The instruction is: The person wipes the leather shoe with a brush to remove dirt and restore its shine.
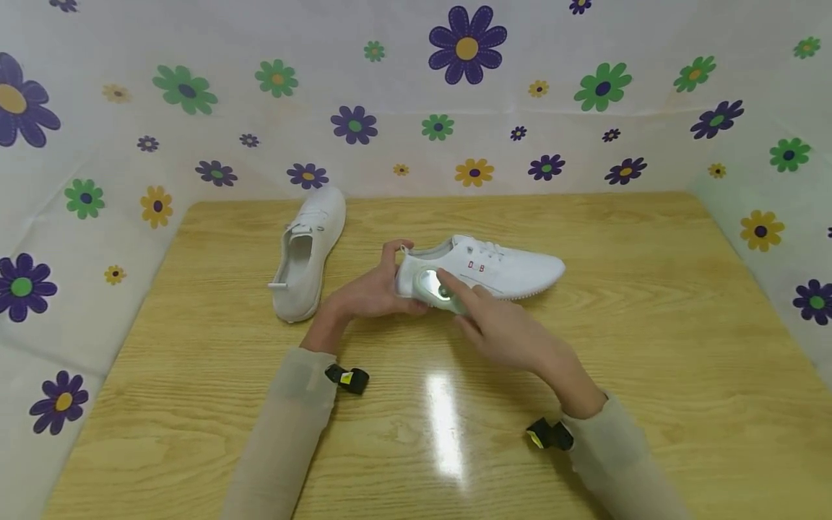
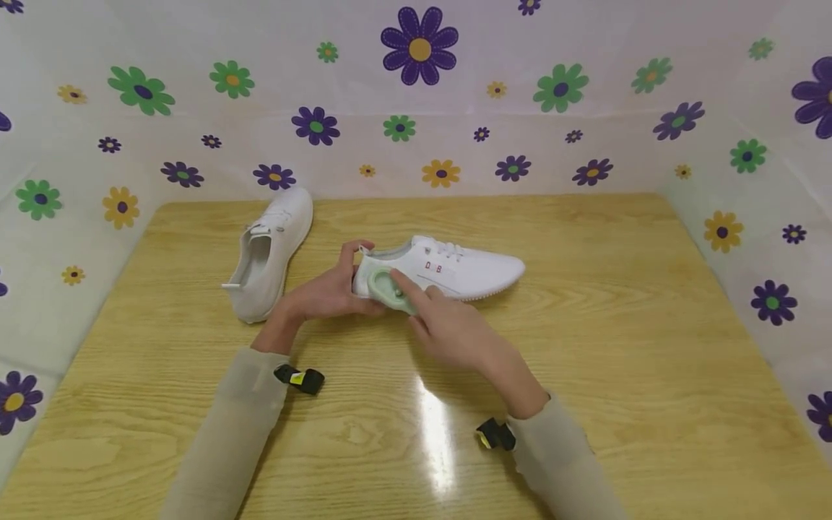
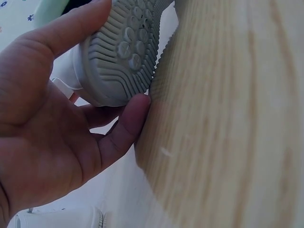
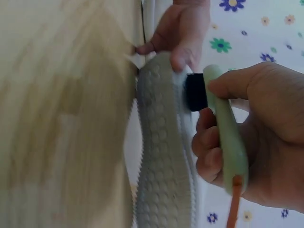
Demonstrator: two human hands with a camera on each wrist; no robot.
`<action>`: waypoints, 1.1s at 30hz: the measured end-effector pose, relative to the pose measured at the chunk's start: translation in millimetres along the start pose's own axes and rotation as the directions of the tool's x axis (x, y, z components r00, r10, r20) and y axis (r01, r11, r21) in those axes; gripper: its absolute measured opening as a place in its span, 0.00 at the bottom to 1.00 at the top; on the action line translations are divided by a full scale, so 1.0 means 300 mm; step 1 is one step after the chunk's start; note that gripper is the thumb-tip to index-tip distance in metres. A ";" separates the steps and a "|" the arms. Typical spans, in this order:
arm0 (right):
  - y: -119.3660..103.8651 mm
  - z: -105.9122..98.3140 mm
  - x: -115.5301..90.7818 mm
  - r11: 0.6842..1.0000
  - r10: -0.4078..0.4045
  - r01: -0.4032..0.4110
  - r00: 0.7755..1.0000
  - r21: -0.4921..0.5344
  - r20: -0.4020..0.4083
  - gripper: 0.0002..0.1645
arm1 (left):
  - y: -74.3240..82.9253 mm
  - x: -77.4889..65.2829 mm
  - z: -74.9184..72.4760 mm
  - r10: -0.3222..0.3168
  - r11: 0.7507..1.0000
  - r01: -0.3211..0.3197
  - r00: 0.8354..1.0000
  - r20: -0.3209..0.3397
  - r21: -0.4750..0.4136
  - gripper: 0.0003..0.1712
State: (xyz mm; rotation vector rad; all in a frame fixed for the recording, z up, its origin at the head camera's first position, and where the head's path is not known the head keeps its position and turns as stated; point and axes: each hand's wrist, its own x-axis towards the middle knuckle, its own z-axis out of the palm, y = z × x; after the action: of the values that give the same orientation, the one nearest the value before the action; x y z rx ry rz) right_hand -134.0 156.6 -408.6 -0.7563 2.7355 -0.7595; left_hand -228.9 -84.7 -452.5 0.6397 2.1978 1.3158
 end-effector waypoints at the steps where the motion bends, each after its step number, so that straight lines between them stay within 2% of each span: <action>1: 0.013 -0.013 -0.011 1.000 0.013 -0.013 1.000 0.009 0.006 0.39 | 0.003 0.001 0.002 -0.011 1.000 0.011 1.000 -0.005 0.008 0.63; 5: 0.076 -0.078 -0.059 0.995 0.046 -0.052 0.997 0.085 0.068 0.42 | 0.009 0.002 0.002 -0.044 0.999 0.044 0.999 -0.008 0.017 0.62; 10: 0.153 -0.150 -0.118 0.976 0.034 -0.067 0.987 0.206 0.159 0.40 | 0.011 -0.001 0.002 -0.061 0.997 0.061 0.998 -0.008 0.038 0.63; 13: 0.190 -0.184 -0.152 0.966 0.034 -0.080 0.982 0.246 0.183 0.39 | 0.011 -0.003 0.002 -0.068 0.997 0.068 0.998 -0.007 0.039 0.63; 16: 0.226 -0.217 -0.185 0.964 0.080 -0.118 0.983 0.237 0.164 0.38 | 0.010 -0.003 0.002 -0.070 0.997 0.071 0.997 -0.009 0.039 0.63; 18: 0.248 -0.237 -0.203 0.956 0.149 -0.179 0.979 0.233 0.141 0.39 | 0.008 -0.002 0.001 -0.068 0.997 0.069 0.998 -0.011 0.040 0.63; 22: 0.286 -0.254 -0.213 0.919 0.294 -0.310 0.951 0.243 0.101 0.39 | 0.006 -0.005 0.001 -0.074 0.996 0.074 0.997 -0.011 0.042 0.63; 26: 0.284 -0.239 -0.181 0.890 0.370 -0.374 0.927 0.263 0.066 0.40 | 0.008 -0.008 0.007 -0.082 0.994 0.083 0.996 -0.020 0.064 0.64; 30: 0.234 -0.206 -0.131 0.892 0.372 -0.366 0.928 0.264 0.029 0.40 | 0.008 -0.008 0.011 -0.075 0.992 0.077 0.997 -0.024 0.101 0.64; 33: 0.206 -0.186 -0.108 0.908 0.338 -0.331 0.941 0.257 0.016 0.40 | 0.007 -0.007 0.013 -0.068 0.990 0.070 0.997 -0.024 0.119 0.64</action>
State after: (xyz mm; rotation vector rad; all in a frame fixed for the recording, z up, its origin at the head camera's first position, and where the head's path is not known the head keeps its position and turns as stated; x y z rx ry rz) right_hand -150.5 242.8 -392.0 -0.2127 2.6147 -1.0175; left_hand -224.4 -82.4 -451.8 0.5912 2.3068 1.1672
